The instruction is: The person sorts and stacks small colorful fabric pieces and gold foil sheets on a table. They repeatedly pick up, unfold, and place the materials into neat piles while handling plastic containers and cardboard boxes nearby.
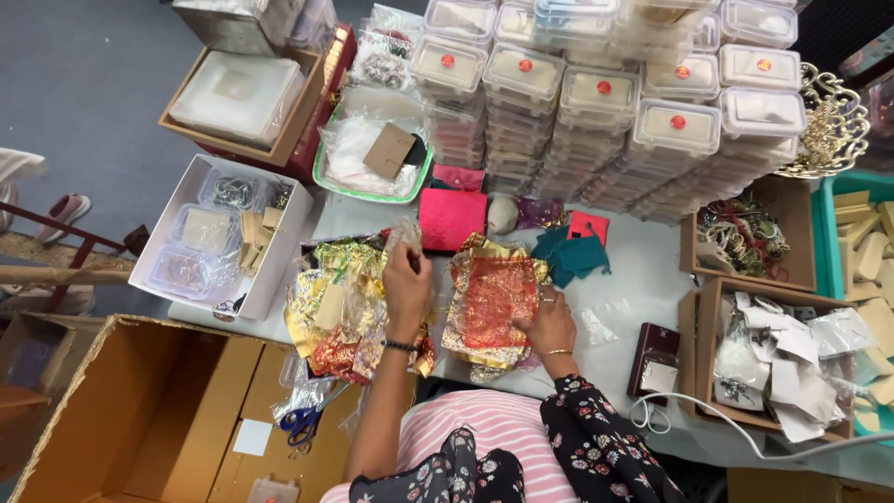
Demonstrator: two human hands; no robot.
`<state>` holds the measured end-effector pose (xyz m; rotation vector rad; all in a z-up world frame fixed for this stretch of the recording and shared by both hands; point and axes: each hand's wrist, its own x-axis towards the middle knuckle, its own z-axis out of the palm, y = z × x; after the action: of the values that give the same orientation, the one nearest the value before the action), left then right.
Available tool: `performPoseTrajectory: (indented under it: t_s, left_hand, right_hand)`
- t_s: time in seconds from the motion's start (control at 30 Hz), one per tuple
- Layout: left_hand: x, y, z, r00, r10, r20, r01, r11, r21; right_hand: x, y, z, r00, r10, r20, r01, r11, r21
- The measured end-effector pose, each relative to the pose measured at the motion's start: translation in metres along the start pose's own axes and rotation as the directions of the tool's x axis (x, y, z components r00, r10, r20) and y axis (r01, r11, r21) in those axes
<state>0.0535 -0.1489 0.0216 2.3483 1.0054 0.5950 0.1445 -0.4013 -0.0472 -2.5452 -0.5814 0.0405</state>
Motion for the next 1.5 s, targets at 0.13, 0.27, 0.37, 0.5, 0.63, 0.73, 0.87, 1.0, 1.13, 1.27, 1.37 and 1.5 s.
performPoseTrajectory:
  t_s: [0.13,0.27,0.37,0.5,0.63,0.73,0.87,1.0,1.13,1.27,1.37,1.5]
  left_hand:
    - [-0.027,0.047,0.005,0.984,0.096,0.152,-0.035,0.932,-0.360]
    - [-0.064,0.062,0.090,0.937,0.077,0.340,0.072,0.911,-0.405]
    - [-0.071,0.054,0.118,0.911,0.107,0.398,0.143,0.824,-0.549]
    - [-0.040,0.023,0.074,0.970,0.205,0.126,-0.118,0.862,-0.494]
    - [0.013,-0.032,0.030,0.939,0.120,-0.322,-0.026,0.959,0.282]
    - [0.026,-0.050,0.008,0.984,-0.151,-0.094,0.174,0.924,0.340]
    - [0.035,-0.065,0.002,0.978,-0.196,0.065,0.180,0.963,0.202]
    - [0.046,-0.056,-0.008,0.995,-0.095,-0.033,0.094,0.995,-0.027]
    - [0.051,-0.048,0.001,0.933,-0.108,0.344,0.347,0.530,-0.774]
    - [0.031,-0.022,0.026,0.844,-0.113,0.524,0.522,0.394,-0.756]
    - [0.003,-0.017,0.064,0.808,-0.186,0.559,0.543,0.605,-0.583]
    - [-0.026,0.005,0.074,0.916,0.098,0.389,0.177,0.772,-0.611]
  right_hand:
    - [-0.003,0.011,0.016,0.994,0.010,0.107,-0.029,0.983,0.183]
    - [0.001,0.070,0.080,0.825,0.042,0.564,-0.566,0.047,0.823]
    - [0.005,0.089,0.104,0.791,0.146,0.593,-0.599,0.382,0.704]
    - [0.005,0.069,0.087,0.835,0.189,0.516,-0.536,0.486,0.690]
    - [0.009,0.027,0.049,0.790,0.315,0.526,-0.607,0.272,0.747]
    - [0.011,0.030,0.056,0.905,0.311,0.289,-0.425,0.651,0.629]
    - [0.009,0.016,0.045,0.997,0.080,-0.018,-0.073,0.964,0.256]
    - [0.004,-0.032,-0.010,0.992,-0.074,-0.102,0.077,0.997,0.024]
    - [0.009,0.000,0.023,0.957,-0.287,-0.037,0.289,0.940,0.181]
    - [0.017,-0.001,0.037,0.979,-0.026,0.204,-0.152,0.573,0.805]
    - [0.027,-0.014,0.025,0.946,-0.088,0.311,-0.275,0.290,0.917]
    - [0.038,-0.015,0.039,0.904,0.070,0.422,-0.428,0.174,0.887]
